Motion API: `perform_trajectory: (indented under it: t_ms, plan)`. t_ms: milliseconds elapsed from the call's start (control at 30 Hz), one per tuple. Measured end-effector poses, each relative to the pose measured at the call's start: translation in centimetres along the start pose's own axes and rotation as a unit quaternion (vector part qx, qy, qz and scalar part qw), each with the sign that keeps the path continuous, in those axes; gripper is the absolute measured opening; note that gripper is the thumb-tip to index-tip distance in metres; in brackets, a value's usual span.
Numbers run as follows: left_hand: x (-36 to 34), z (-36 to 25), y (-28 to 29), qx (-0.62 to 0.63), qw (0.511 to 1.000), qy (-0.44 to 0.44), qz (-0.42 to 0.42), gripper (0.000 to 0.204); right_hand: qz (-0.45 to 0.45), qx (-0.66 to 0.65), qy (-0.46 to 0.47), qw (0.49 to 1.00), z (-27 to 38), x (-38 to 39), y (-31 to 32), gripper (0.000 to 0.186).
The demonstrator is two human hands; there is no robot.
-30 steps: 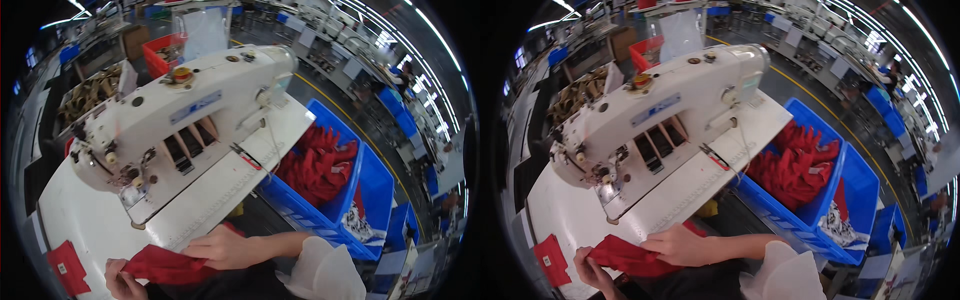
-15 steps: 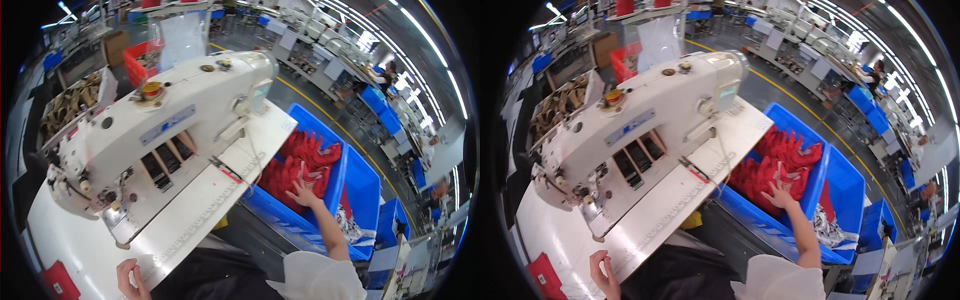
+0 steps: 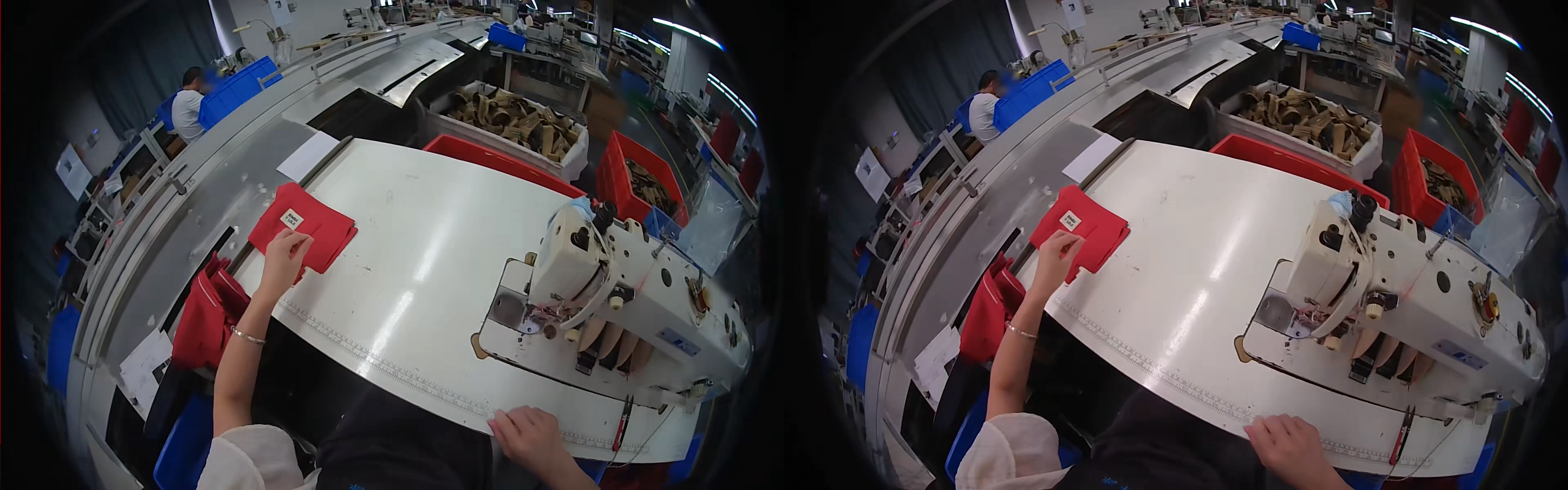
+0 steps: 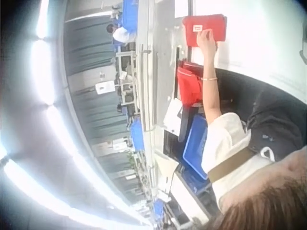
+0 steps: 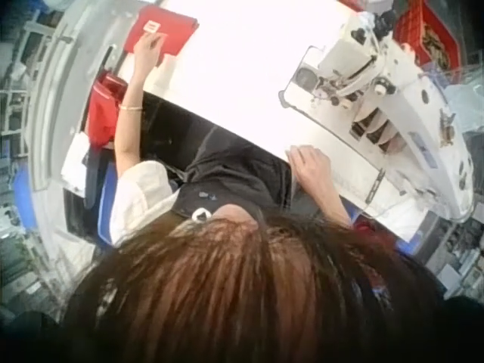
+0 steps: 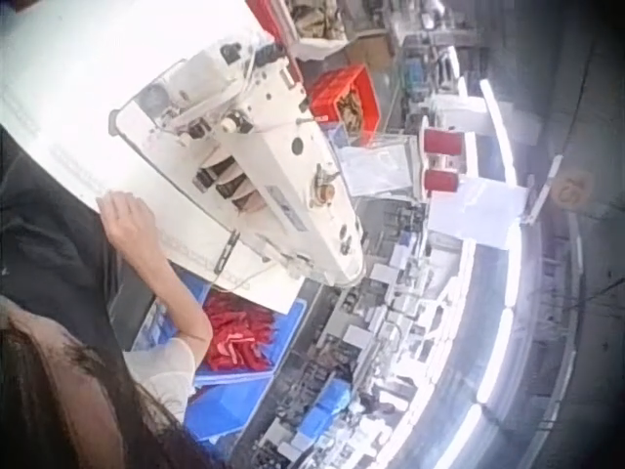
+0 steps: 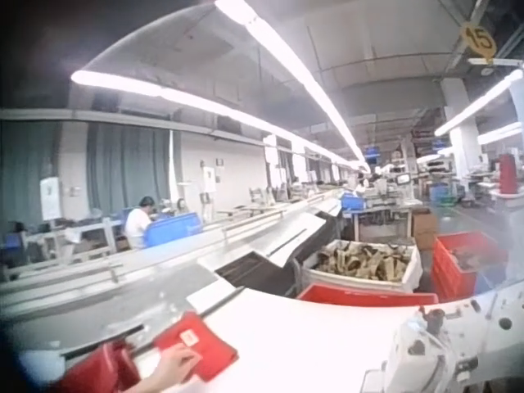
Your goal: Sewing fabric or leather pieces using an industrial sewing machine.
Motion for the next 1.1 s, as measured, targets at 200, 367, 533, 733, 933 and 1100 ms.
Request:
perform_trajectory:
  t_ms: [200,367,533,733,933,1100]
  plan:
    - [-0.6,4.3,-2.5,-0.227,0.966,-0.076,0.099,0.014,-0.018,-0.033,0.138,0.990,-0.5,-4.5,-5.8,0.015]
    - [-2.6,5.9,-2.7,-0.267,0.961,-0.042,0.052,0.012,-0.027,-0.079,0.067,0.994,-1.9,-4.4,-5.7,0.025]
    - [-3.5,7.3,-3.9,-0.406,0.898,-0.075,0.155,0.008,-0.029,-0.090,0.050,0.994,-2.2,-4.8,-5.6,0.026]
    - [-3.1,6.7,-3.7,-0.390,0.910,-0.063,0.123,0.008,-0.035,-0.080,0.053,0.995,-2.0,-4.6,-5.8,0.027]
    - [-4.2,7.4,-2.6,-0.402,0.901,-0.037,0.156,0.007,-0.050,-0.076,0.057,0.994,-1.7,-4.4,-5.6,0.028]
    - [-1.7,2.1,-3.7,-0.229,0.967,-0.025,0.111,0.016,-0.053,-0.087,0.042,0.994,-2.2,-4.3,-5.7,0.023]
Point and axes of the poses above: each hand's wrist, its own x-axis away from the middle knuckle, its own y-axis out of the back of the hand, z = x × y, the point moved 7 cm from there along -x, towards the middle knuckle, and after that the axes turned 9 degrees about x, right-handed, at the moved point
